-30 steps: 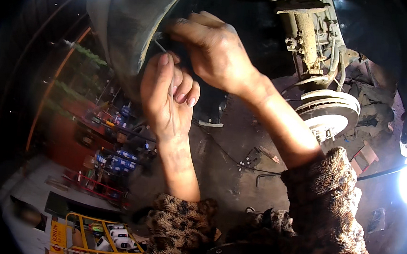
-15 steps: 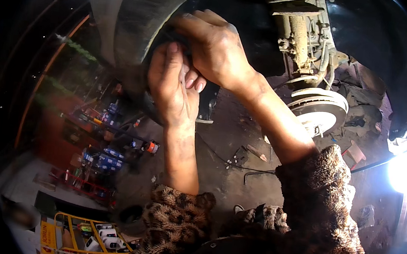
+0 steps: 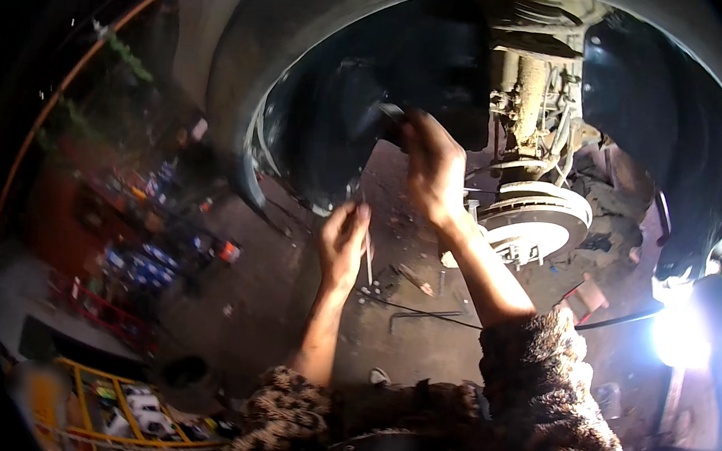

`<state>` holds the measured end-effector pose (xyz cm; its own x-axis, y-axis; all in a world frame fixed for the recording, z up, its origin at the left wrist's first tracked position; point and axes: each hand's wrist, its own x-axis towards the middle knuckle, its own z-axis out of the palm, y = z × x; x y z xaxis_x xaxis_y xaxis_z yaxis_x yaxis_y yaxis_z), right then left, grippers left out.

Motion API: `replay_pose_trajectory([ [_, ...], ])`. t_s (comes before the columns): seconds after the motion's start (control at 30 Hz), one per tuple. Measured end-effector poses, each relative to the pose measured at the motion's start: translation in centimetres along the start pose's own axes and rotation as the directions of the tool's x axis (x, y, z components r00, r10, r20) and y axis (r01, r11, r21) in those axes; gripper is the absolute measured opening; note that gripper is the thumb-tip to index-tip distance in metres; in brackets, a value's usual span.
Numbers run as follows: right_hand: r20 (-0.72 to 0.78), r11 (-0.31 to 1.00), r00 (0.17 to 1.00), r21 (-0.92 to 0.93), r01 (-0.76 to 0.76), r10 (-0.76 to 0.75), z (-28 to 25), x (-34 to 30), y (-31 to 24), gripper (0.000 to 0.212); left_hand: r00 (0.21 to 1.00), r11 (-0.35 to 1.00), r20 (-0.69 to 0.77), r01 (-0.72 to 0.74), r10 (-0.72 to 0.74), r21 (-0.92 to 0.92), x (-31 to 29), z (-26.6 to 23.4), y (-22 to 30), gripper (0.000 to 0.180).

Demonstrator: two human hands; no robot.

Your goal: The person works on a car's wheel well and suspension area, using a screwdriver to pry and adjust components. They also use a small metal tool to manipulate parts within the wheel arch. The person moves around the vehicle, adjusting their position and using a portable light to illuminate the work area.

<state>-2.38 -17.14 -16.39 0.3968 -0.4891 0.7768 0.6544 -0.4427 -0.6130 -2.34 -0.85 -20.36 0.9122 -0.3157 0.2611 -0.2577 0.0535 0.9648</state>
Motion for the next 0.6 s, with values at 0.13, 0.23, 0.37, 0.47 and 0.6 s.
replay_pose_trajectory([
  [0.13, 0.129, 0.959, 0.952, -0.092, -0.269, 0.279, -1.7, -5.9, 3.5, 0.021, 0.983, 0.888, -0.171, 0.021, 0.066, 0.458, -8.0, -9.8, -16.8, 0.021],
  [0.23, 0.162, 0.906, 0.897, -0.174, -0.385, 0.412, -4.3, -10.4, 6.4, 0.016, 0.887, 0.524, -0.346, 0.459, -0.305, 0.717, -20.2, -16.7, -26.6, 0.031],
  [0.37, 0.211, 0.882, 0.857, -0.131, -0.453, 0.471, -3.4, -16.1, 8.5, 0.016, 0.438, 0.295, -0.369, 0.875, -0.820, 0.384, -36.8, -20.3, -32.1, 0.050],
  [0.47, 0.259, 0.870, 0.845, -0.299, -0.391, 0.469, -2.6, -17.1, 6.7, 0.016, 0.406, 0.327, -0.248, 0.895, -0.880, 0.303, -40.0, -20.4, -31.7, 0.045],
  [0.6, 0.083, 0.844, 0.865, -0.283, -0.456, 0.495, -0.4, -21.5, 5.3, 0.017, 0.467, 0.402, -0.152, 0.856, -0.871, 0.326, -38.6, -25.2, -31.1, 0.038],
])
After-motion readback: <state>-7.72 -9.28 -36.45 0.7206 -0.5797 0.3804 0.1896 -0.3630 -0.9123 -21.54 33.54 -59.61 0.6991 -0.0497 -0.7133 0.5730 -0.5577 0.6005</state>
